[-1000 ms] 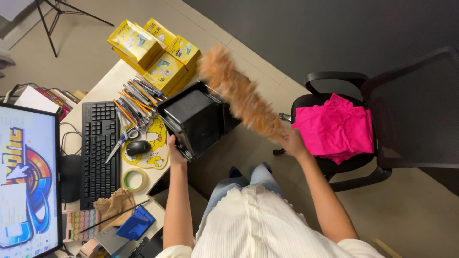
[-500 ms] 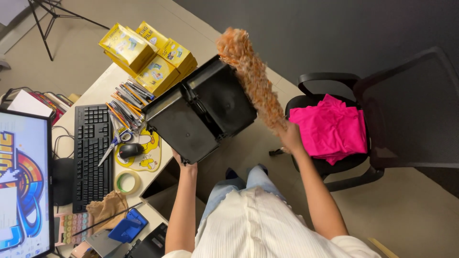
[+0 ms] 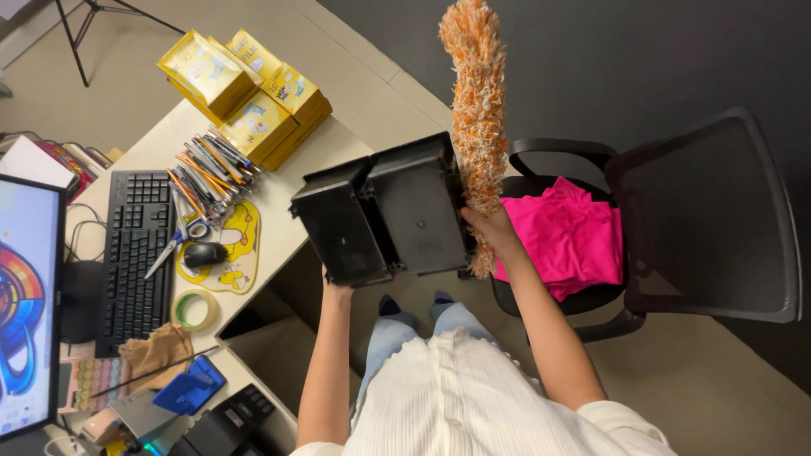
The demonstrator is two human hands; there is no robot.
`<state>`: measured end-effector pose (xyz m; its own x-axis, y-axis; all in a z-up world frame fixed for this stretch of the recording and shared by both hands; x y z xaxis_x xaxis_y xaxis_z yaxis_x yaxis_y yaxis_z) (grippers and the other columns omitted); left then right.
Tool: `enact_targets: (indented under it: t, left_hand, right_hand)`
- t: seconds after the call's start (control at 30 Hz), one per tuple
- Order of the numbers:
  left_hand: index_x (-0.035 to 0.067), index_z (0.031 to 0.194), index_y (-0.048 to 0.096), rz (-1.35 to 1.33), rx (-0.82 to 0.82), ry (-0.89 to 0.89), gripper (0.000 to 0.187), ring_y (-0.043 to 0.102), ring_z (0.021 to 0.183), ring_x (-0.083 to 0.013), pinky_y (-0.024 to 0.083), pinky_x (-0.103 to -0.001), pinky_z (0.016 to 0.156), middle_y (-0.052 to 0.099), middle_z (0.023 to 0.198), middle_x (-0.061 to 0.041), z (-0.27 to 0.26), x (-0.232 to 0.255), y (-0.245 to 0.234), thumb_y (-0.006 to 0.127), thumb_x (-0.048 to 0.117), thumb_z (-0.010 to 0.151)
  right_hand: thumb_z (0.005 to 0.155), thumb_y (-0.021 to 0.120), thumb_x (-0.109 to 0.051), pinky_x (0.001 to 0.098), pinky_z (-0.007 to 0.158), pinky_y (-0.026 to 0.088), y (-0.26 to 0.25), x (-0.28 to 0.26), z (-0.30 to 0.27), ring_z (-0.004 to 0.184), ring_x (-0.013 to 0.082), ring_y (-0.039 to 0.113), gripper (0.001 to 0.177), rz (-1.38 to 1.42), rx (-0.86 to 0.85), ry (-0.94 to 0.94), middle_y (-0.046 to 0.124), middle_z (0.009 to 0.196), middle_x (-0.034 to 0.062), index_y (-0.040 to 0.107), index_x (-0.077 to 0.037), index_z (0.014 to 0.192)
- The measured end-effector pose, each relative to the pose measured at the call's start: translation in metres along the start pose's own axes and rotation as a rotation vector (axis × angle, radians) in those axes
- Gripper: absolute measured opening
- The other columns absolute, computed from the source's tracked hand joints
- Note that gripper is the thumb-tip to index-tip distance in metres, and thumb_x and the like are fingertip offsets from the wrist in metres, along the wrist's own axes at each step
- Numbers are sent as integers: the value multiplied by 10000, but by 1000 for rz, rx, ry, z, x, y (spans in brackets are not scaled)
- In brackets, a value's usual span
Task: The person organizes pens and pencils in a black desk organizer, then uses a duster to clean the organizer's compartments. They then wipe the pens and pencils with a cloth before placing them back into the organizer.
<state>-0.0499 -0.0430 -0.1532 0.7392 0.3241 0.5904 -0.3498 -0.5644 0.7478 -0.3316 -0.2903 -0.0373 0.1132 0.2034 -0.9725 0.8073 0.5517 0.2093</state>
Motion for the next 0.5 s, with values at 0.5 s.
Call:
enact_targets:
  t: [0.5]
  left_hand:
    - [275,1604,62,539,382,-208,920,446,1330,-288,470,-478,985,380,1539,-93,-40,-89,174,648,432,913]
  right_hand:
    - [850,719,-83,429,751,568,45,0,-41,931,382,720,270,-641,-25,-359,737,1026,194,704,5,1105]
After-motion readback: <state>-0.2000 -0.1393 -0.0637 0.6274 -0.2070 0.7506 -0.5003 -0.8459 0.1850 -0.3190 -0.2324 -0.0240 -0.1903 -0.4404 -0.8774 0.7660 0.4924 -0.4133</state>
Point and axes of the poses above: each hand's wrist, its own z-axis towards the middle knuckle, its own y-axis out of the palm, x = y × z, the point moved 5 cm from there along z, towards the middle knuckle
